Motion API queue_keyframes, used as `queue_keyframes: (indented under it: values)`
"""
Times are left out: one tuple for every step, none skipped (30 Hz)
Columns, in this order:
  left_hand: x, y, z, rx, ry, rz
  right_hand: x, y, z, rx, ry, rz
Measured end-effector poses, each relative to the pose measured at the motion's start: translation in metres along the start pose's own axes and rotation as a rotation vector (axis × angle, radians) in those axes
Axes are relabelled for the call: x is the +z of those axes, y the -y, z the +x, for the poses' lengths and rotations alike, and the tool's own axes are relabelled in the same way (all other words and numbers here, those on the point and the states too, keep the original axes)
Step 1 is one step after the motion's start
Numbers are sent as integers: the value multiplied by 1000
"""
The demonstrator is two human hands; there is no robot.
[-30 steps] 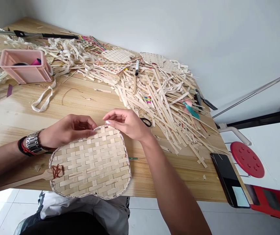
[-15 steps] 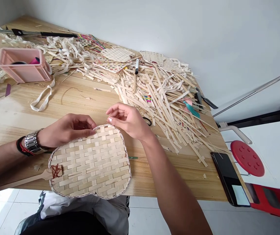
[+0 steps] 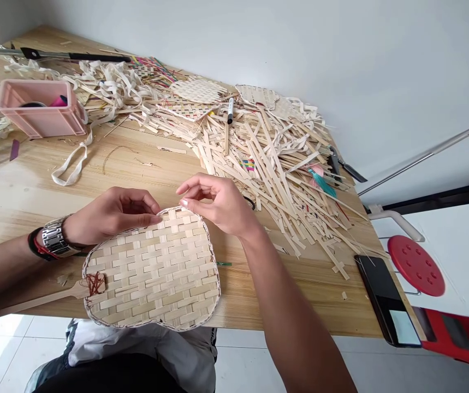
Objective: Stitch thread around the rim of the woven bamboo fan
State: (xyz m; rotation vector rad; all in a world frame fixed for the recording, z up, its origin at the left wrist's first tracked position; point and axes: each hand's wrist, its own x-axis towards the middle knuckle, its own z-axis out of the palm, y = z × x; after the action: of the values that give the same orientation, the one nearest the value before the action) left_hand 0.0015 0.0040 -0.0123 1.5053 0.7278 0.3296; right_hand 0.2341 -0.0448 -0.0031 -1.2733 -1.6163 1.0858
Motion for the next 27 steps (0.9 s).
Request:
queue_keyframes:
  values:
    - [0, 0, 0, 1, -3, 1, 0, 0, 0, -11, -2, -7]
    - [0, 0, 0, 2, -4, 1, 0, 0, -1, -20, -4, -15]
    - [0, -1, -1, 3, -5, 1, 0, 0, -1, -28, -5, -26]
    - [0, -1, -1, 2, -6, 2, 0, 0, -1, -35, -7, -38]
    - [0, -1, -1, 2, -4, 5, 0, 0, -2, -45, -10, -51]
    - [0, -1, -1, 3, -3, 7, 0, 0, -2, -55, -12, -67]
    - [0, -1, -2, 2, -3, 10, 0, 0, -2, -68, -15, -83]
    - [0, -1, -2, 2, -5, 11, 0, 0, -2, -84, -16, -99]
    - [0, -1, -1, 4, -8, 10, 0, 0, -2, -102, -18, -114]
    - [0, 0, -1, 8, -11, 7, 0, 0, -2, -118, -18, -126]
    - [0, 0, -1, 12, -15, 3, 0, 0, -2, -133, -18, -135]
    - [0, 1, -1, 14, -18, 1, 0, 0, -2, -144, -17, -141]
    - [0, 1, 0, 17, -21, 1, 0, 0, -1, -151, -15, -145]
    - [0, 0, 0, 18, -22, 2, 0, -1, -1, -153, -13, -144]
    - [0, 0, 0, 16, -24, 7, 0, -1, -1, -152, -9, -137]
    - [0, -1, 0, 14, -25, 15, 0, -2, 0, -150, -3, -123]
    - [0, -2, -1, 11, -24, 23, 0, -2, 0, -147, 5, -105]
    - [0, -3, -1, 7, -25, 33, 0, -3, 0, -144, 14, -86]
    - [1, -4, -1, 2, -25, 41, 0, -3, 1, -141, 25, -69]
    - [1, -4, -1, -3, -26, 48, 0, -3, 1, -136, 36, -56]
    - [1, -4, -1, -7, -26, 50, 0, -3, 1, -129, 46, -47]
    - [1, -4, -1, -8, -24, 47, 0, -4, 2, -120, 58, -38]
    - [1, -3, -1, -4, -22, 39, 0, -4, 2, -110, 69, -27]
    - [1, -2, 0, 4, -19, 27, 0, -4, 2, -99, 79, -14]
    - [2, -1, 0, 14, -21, 9, 0, -4, 2, -87, 87, 1]
    - [2, 0, 0, 25, -26, -13, 0, -5, 3, -74, 94, 20]
    - [2, 0, 1, 34, -33, -39, 1, -6, 3, -58, 97, 47]
